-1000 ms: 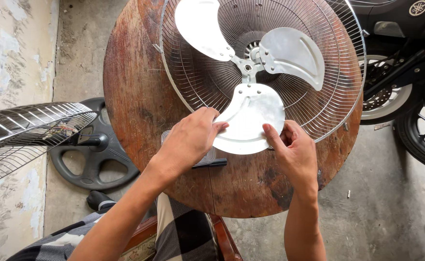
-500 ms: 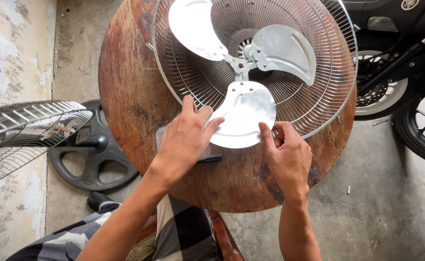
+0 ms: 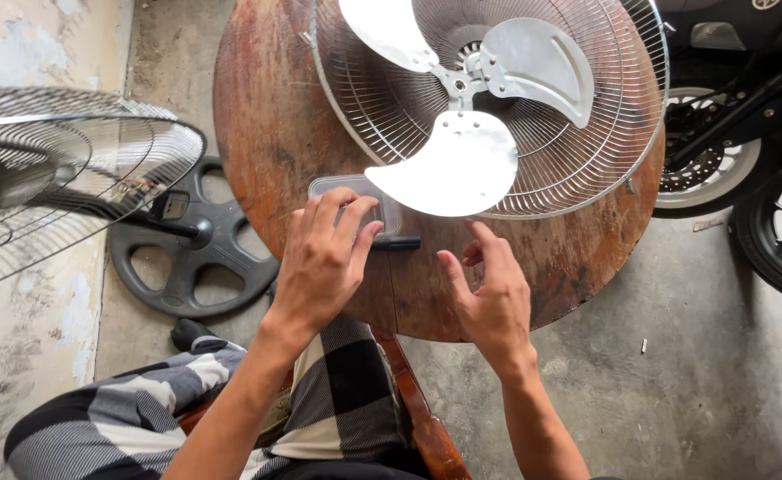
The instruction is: The person removes the front wire cage of a standing electric fan, then detaches the fan blades from the motor shaft. The removed parts are placed on a nearby wooden table. A screwdriver is used to loosen the central retaining nut.
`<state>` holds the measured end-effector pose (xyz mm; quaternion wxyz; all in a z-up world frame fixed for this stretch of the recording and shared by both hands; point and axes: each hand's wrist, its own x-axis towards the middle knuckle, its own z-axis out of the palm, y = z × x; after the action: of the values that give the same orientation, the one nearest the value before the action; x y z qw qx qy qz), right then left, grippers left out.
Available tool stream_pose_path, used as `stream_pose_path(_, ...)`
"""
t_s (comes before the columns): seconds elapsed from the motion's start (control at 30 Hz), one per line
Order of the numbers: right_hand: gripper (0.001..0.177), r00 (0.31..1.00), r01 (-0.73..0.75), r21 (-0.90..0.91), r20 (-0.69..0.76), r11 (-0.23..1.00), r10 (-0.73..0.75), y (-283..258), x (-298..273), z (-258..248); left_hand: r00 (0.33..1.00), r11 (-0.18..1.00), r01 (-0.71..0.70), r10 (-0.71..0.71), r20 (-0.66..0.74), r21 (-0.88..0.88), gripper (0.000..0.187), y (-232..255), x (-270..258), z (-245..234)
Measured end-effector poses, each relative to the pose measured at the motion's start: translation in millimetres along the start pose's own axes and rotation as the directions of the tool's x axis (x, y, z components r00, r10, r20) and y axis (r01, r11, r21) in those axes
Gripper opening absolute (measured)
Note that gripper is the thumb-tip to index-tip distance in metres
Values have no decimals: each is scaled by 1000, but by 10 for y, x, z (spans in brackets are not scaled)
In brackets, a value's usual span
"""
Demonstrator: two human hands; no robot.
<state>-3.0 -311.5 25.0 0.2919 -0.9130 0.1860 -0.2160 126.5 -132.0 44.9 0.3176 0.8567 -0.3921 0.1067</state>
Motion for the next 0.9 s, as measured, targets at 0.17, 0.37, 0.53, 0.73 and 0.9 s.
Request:
stream_pose_path(0.17, 42, 990, 90, 22, 109, 996, -92, -190, -178, 113, 998, 1000, -1, 2, -58, 22, 27, -43, -377, -103)
stream_pose_path(0.37, 37, 950, 300, -16, 97, 954, -297, -302, -233, 384, 992, 998, 61, -57, -114, 35, 26, -151, -769, -286)
stream_pose_path(0.53, 40, 935, 347, -111, 123, 931, -334, -286, -230, 624, 976, 992, 120, -110, -187, 43, 26, -306, -1052, -497)
stream_pose_path(0.73, 37, 959, 279, -241, 122, 929, -257, -240, -243, 771, 968, 984, 179, -177, -180, -7, 24, -394, -1313, -556)
stream_pose_path(0.9, 24, 954, 298, -297, 86, 907, -286, -338, -263, 821, 966, 981, 188, -192, -174, -39, 22, -404, -1473, -553)
